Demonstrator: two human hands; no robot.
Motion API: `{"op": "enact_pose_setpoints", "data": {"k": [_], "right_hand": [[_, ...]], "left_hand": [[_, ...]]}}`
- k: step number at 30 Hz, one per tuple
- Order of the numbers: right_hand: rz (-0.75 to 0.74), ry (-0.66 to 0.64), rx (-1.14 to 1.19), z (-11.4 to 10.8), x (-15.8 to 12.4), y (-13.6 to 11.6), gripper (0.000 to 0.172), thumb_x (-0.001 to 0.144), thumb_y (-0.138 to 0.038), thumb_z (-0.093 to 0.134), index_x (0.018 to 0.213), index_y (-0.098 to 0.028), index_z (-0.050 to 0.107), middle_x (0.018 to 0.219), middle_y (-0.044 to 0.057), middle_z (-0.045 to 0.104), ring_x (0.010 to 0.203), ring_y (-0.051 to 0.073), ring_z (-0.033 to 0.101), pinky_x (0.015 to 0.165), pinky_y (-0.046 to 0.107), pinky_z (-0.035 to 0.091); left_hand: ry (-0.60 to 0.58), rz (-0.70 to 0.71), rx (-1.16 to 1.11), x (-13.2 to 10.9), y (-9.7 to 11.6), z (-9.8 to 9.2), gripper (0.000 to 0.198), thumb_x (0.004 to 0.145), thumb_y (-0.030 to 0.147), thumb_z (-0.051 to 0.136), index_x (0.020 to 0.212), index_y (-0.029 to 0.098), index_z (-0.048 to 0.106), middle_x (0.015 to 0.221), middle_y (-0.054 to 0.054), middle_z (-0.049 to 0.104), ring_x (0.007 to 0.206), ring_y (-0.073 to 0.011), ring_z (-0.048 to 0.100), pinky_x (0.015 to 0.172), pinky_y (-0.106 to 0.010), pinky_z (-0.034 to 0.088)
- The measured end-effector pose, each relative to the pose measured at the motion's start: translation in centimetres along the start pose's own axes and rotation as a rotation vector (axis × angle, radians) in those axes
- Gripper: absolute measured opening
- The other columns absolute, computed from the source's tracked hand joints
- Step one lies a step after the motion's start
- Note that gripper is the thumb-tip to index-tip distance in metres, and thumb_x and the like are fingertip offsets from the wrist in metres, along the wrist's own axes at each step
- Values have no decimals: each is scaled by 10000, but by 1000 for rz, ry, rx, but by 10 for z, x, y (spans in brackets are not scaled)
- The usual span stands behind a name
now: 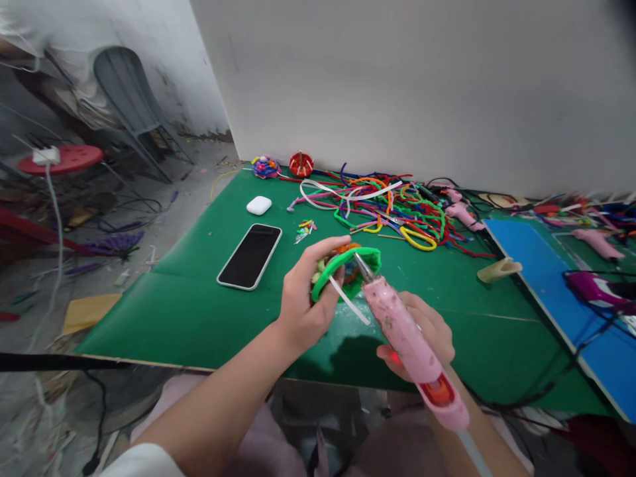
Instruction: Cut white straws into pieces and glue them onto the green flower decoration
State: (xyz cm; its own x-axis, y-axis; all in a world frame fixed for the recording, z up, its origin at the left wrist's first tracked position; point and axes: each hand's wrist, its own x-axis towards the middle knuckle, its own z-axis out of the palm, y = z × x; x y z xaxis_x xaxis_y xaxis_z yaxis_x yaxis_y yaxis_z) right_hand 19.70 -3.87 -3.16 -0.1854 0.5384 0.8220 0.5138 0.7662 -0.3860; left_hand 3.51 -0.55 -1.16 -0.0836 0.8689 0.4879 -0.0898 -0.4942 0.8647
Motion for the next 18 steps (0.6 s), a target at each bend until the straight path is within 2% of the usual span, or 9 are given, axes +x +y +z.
{"op": "enact_pose_setpoints", "data": {"k": [5, 18], "right_hand": [[-16, -14, -28, 0, 1, -1, 140, 775, -311, 630, 836, -201, 571, 646, 29, 580, 547, 154, 559, 468, 274, 459], [-41, -45, -28, 0, -3, 4, 119, 761, -265, 627, 840, -186, 588, 659, 37, 582, 594, 165, 581, 527, 287, 492]], "left_hand": [[-68, 41, 27, 0, -2, -3, 304, 841, 178, 539, 1117, 286, 602, 1073, -18, 637, 929, -151, 613, 804, -248, 489], [-70, 91, 76, 1, -3, -4, 309, 849, 153, 527, 1120, 283, 598, 1072, -1, 642, 941, -129, 611, 805, -210, 478]]}}
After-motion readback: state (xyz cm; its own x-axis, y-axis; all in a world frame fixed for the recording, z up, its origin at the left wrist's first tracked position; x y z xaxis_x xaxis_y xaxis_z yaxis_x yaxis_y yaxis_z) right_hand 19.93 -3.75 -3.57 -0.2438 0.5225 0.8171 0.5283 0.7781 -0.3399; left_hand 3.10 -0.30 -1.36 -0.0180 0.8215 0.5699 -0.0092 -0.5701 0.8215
